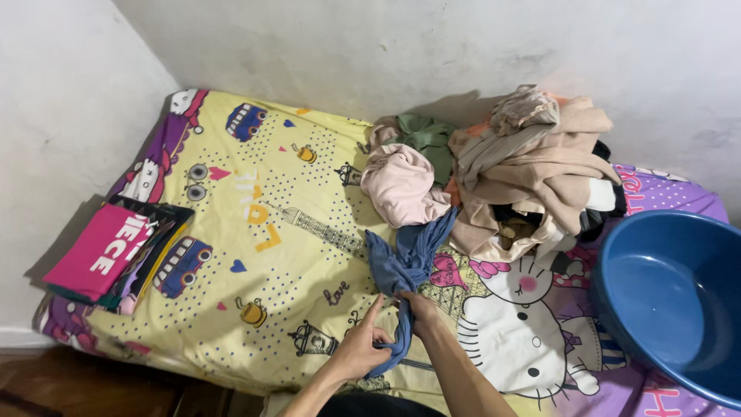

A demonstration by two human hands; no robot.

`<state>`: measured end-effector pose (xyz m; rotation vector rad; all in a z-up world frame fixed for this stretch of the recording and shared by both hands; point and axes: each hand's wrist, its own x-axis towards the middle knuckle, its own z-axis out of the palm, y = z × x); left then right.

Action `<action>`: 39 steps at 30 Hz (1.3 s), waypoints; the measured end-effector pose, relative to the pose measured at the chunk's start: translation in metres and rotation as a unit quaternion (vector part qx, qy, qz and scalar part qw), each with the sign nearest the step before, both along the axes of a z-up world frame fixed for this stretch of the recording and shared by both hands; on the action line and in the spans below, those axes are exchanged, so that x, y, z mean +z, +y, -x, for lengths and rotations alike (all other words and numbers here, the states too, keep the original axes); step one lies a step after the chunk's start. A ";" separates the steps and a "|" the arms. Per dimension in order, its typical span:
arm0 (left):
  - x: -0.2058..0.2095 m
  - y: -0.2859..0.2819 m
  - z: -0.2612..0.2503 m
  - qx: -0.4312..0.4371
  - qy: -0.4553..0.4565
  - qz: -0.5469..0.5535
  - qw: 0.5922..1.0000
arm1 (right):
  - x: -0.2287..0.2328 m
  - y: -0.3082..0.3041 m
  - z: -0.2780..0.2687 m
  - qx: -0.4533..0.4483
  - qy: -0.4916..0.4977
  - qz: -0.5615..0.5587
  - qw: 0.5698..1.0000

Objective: The person folds several garments on a bed, including a pink t-shirt, a blue long-sleeved shirt, and a pink long-sleeved shirt. Each item is smoothed, folded into a compact rectangle, and stacked on the left side of the bed.

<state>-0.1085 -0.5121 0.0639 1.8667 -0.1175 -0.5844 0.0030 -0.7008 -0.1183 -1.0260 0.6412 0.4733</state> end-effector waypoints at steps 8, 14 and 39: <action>-0.020 0.036 -0.009 0.291 0.141 0.104 0.941 | 0.118 0.030 0.074 0.140 -0.203 0.126 0.961; -0.051 0.039 -0.039 0.359 0.171 0.155 0.904 | 0.179 0.060 0.156 0.274 -0.278 0.187 0.902; 0.053 0.239 0.165 0.149 0.038 0.233 0.960 | 0.177 0.210 0.244 0.333 -0.507 0.391 0.692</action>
